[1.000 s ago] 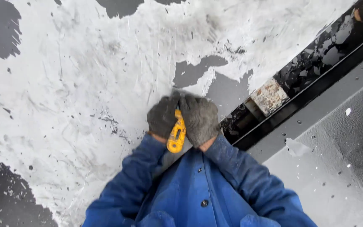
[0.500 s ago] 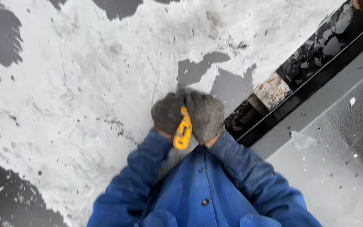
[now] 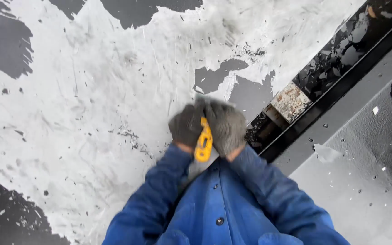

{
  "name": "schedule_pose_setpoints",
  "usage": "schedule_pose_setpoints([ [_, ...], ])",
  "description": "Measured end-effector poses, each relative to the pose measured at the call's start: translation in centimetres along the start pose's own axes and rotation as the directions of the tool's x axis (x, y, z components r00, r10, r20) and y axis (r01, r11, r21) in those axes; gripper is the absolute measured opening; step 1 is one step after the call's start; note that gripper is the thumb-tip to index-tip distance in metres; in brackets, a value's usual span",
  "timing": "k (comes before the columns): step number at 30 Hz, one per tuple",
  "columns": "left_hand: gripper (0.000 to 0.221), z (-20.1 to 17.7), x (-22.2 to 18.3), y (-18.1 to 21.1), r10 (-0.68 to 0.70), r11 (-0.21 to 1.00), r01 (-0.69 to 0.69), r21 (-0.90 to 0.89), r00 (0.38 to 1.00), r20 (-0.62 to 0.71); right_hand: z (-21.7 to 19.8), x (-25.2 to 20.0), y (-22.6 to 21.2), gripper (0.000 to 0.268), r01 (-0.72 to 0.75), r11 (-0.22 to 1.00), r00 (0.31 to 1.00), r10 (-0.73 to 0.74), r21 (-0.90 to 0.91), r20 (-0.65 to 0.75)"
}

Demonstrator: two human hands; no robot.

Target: Scraping a grey coating from a large black surface using a hand scraper.

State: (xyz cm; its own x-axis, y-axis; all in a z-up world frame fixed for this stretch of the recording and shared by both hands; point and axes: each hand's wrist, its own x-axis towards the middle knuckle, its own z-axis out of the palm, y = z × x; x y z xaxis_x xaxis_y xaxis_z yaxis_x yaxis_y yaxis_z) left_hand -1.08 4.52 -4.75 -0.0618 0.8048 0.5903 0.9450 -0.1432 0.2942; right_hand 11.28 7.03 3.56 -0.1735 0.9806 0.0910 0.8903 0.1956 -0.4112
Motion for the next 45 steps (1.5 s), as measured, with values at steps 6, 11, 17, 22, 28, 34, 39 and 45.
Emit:
schedule_pose_setpoints([
  [6,0.037,-1.6,1.2,0.6,0.016,1.000,-0.018,0.018,0.997,0.081,-3.8,-0.3,-2.2,0.038,0.030,0.996,0.997,-0.023,0.087,-0.075],
  [11,0.035,-2.7,-2.2,0.1,-0.115,0.993,0.102,0.062,0.955,0.274,-0.8,-6.1,-1.5,0.041,-0.034,0.997,0.995,0.027,0.069,0.099],
  [17,0.034,-3.0,0.3,0.4,-0.203,0.979,0.189,0.077,0.859,0.470,0.7,-0.7,-0.3,0.033,-0.015,0.988,0.996,0.029,-0.151,0.089],
  [22,0.039,1.3,0.8,-0.7,-0.146,0.985,0.133,0.112,0.982,0.118,-1.6,0.3,-0.1,0.027,0.429,0.869,0.901,-0.429,-0.247,0.057],
  [28,0.037,-3.4,0.1,0.1,-0.177,0.984,0.167,0.061,0.937,0.301,-1.8,1.4,-2.5,0.034,-0.136,0.991,0.972,0.130,0.018,0.195],
  [34,0.039,-3.5,-0.2,0.4,-0.134,0.987,0.148,-0.055,0.972,0.195,1.1,-0.3,0.0,0.039,-0.148,0.972,0.936,0.196,-0.180,0.292],
  [39,0.039,-1.9,-3.4,-0.2,-0.104,0.991,0.089,0.096,0.980,0.169,-2.6,-0.7,-1.8,0.022,0.161,0.985,0.980,-0.167,0.060,0.107],
  [45,0.038,-3.5,-5.0,0.0,-0.083,0.994,0.068,0.083,0.978,0.192,-1.7,-3.4,-1.9,0.029,0.287,0.958,0.955,-0.284,-0.027,0.082],
])
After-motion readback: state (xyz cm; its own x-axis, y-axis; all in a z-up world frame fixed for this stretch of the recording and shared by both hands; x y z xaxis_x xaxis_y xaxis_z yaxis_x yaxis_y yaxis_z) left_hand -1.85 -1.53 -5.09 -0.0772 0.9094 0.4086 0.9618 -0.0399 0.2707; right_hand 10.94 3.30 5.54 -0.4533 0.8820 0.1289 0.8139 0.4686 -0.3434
